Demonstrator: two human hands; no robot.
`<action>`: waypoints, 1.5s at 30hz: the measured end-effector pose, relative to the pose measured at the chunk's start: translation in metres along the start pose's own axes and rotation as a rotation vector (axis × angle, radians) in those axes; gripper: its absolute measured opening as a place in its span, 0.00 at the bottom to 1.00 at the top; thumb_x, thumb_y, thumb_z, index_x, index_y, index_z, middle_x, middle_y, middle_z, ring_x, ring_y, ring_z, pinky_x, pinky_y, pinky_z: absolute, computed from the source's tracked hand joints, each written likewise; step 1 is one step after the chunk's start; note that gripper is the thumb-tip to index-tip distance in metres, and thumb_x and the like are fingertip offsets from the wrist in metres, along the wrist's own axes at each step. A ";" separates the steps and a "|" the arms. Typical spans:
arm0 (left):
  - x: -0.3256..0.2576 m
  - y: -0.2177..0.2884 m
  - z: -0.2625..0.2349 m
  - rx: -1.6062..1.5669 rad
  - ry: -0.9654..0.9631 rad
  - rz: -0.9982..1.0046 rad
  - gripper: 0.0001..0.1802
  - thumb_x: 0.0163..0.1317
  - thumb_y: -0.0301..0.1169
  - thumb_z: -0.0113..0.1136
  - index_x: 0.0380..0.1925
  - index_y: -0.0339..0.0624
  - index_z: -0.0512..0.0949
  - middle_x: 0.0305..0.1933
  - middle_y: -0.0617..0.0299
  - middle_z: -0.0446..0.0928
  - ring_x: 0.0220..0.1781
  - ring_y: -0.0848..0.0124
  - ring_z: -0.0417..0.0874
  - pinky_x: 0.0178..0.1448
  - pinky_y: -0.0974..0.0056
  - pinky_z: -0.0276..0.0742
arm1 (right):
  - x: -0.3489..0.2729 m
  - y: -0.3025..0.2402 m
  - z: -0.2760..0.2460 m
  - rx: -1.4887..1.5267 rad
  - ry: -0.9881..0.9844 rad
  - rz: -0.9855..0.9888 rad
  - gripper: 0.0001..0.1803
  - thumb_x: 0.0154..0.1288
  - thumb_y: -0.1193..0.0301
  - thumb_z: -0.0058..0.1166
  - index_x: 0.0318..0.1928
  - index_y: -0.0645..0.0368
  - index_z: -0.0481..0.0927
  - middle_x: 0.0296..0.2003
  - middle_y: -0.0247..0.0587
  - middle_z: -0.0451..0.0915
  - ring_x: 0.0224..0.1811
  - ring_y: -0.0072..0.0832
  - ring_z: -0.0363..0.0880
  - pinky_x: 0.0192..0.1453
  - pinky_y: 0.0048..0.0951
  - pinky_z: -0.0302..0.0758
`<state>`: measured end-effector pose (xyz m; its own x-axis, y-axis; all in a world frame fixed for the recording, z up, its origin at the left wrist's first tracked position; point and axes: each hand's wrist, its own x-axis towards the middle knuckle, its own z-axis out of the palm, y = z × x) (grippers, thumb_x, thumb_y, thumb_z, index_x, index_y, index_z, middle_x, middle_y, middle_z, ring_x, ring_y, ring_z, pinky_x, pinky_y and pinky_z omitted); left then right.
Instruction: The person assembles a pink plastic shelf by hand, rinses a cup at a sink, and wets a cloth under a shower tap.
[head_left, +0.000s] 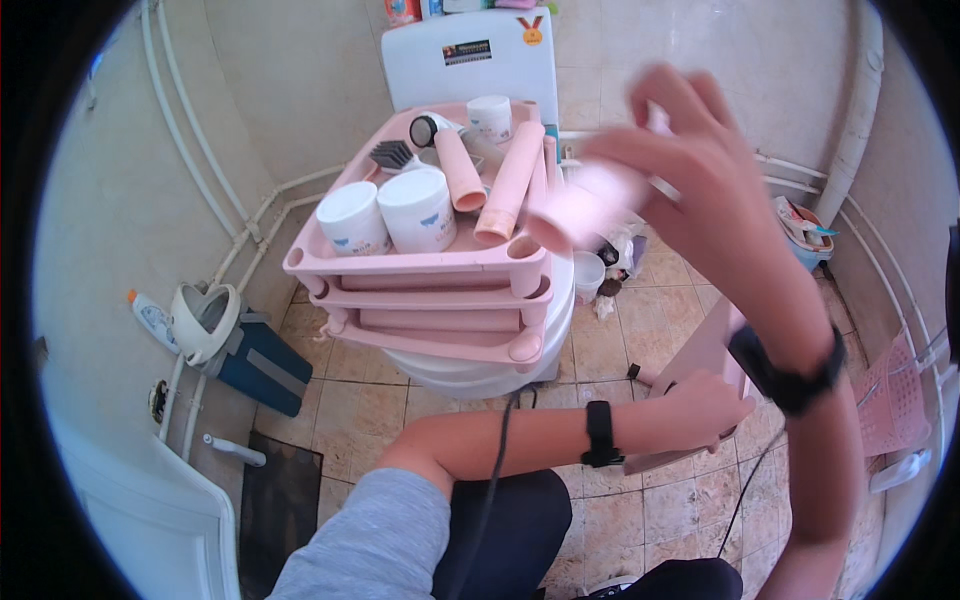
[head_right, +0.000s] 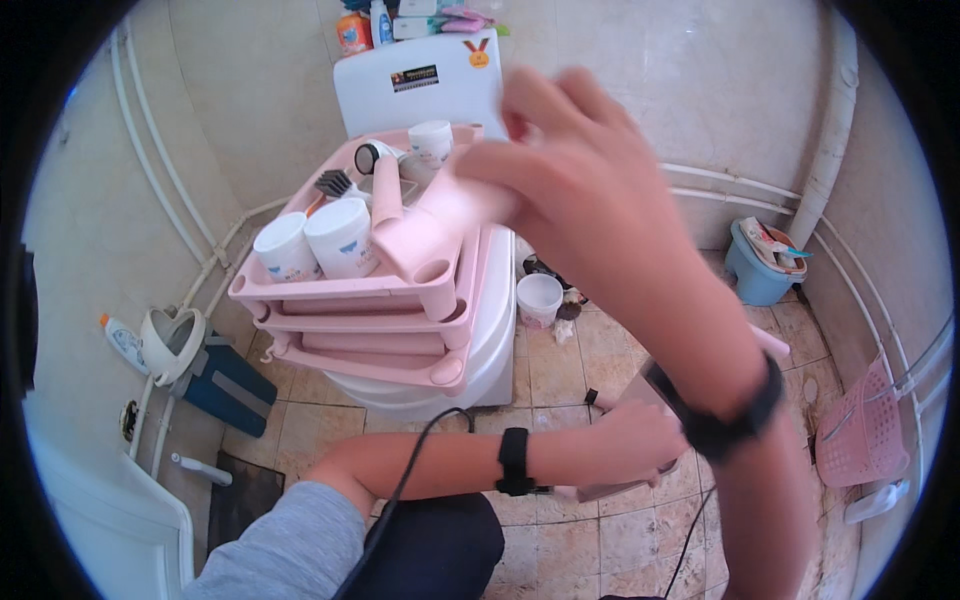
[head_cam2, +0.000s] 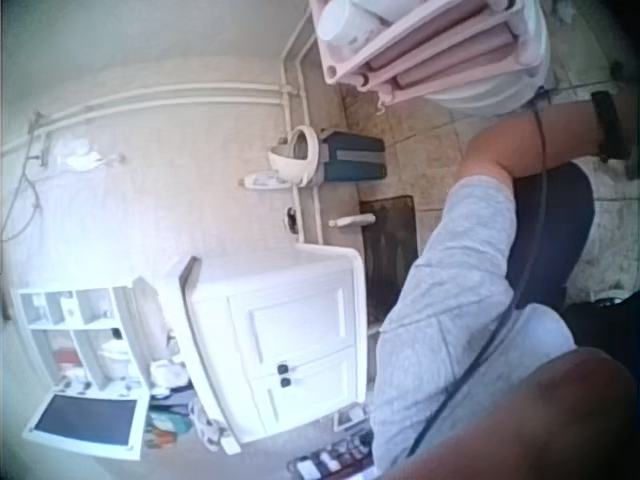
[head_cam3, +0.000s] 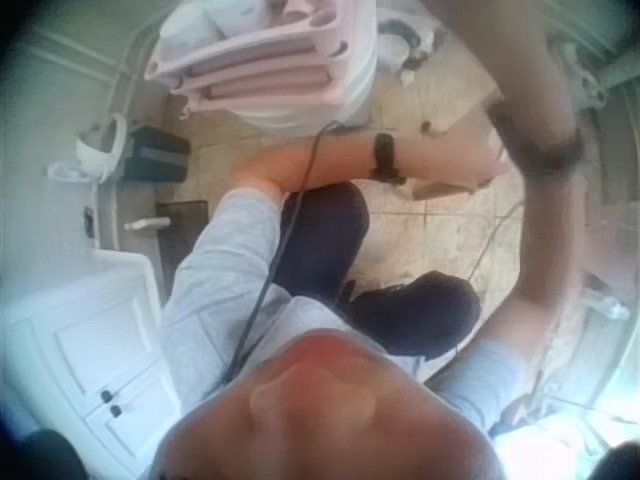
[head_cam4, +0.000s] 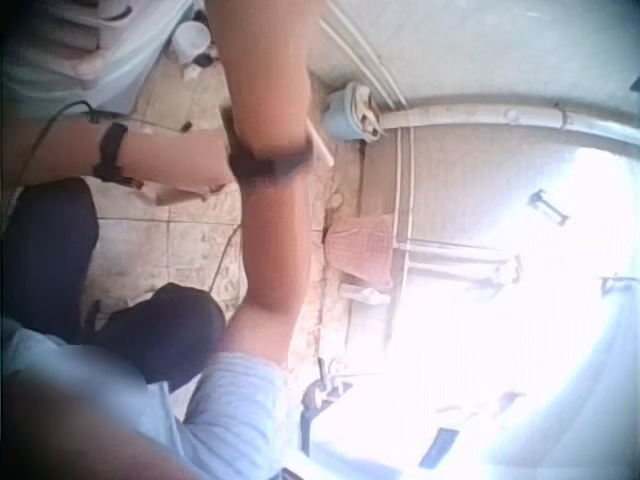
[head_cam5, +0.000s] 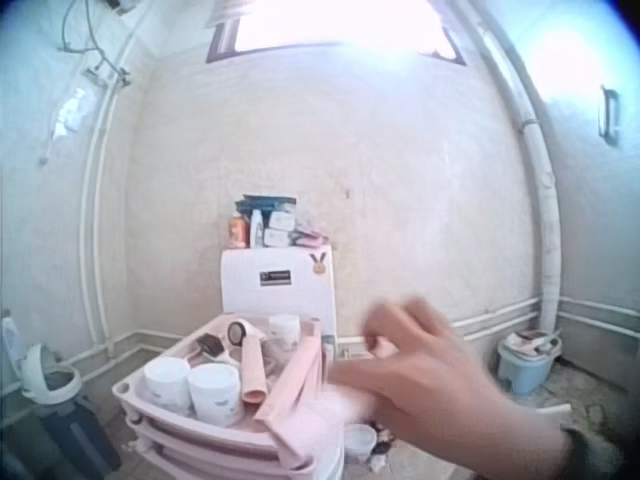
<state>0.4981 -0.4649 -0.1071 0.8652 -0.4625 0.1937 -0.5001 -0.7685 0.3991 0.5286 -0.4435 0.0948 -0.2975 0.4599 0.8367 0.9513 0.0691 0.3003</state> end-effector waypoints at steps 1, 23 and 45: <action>0.004 0.008 -0.018 -0.008 -0.128 -0.048 0.22 0.55 0.36 0.71 0.48 0.38 0.79 0.39 0.47 0.84 0.49 0.51 0.85 0.54 0.46 0.78 | 0.017 0.009 0.023 -0.021 0.088 -0.073 0.12 0.51 0.73 0.64 0.37 0.42 0.88 0.39 0.33 0.74 0.43 0.36 0.73 0.47 0.36 0.71; -0.031 0.031 -0.009 0.102 -0.063 -0.058 0.23 0.60 0.53 0.66 0.46 0.51 0.79 0.23 0.57 0.82 0.29 0.53 0.86 0.35 0.50 0.81 | -0.265 0.126 -0.132 0.018 -1.179 1.034 0.45 0.50 0.65 0.69 0.70 0.64 0.68 0.61 0.54 0.76 0.63 0.43 0.75 0.66 0.38 0.73; -0.016 -0.008 -0.021 0.403 0.424 -0.098 0.41 0.50 0.46 0.77 0.63 0.43 0.72 0.53 0.53 0.79 0.59 0.52 0.77 0.61 0.53 0.74 | -0.282 -0.002 -0.103 -0.432 -0.612 0.903 0.05 0.46 0.70 0.61 0.28 0.51 0.82 0.22 0.45 0.80 0.29 0.47 0.83 0.32 0.49 0.75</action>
<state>0.4890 -0.4426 -0.0945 0.8057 -0.2274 0.5470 -0.3194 -0.9444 0.0778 0.6022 -0.6647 -0.0940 0.6716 0.5457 0.5012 0.6563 -0.7520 -0.0606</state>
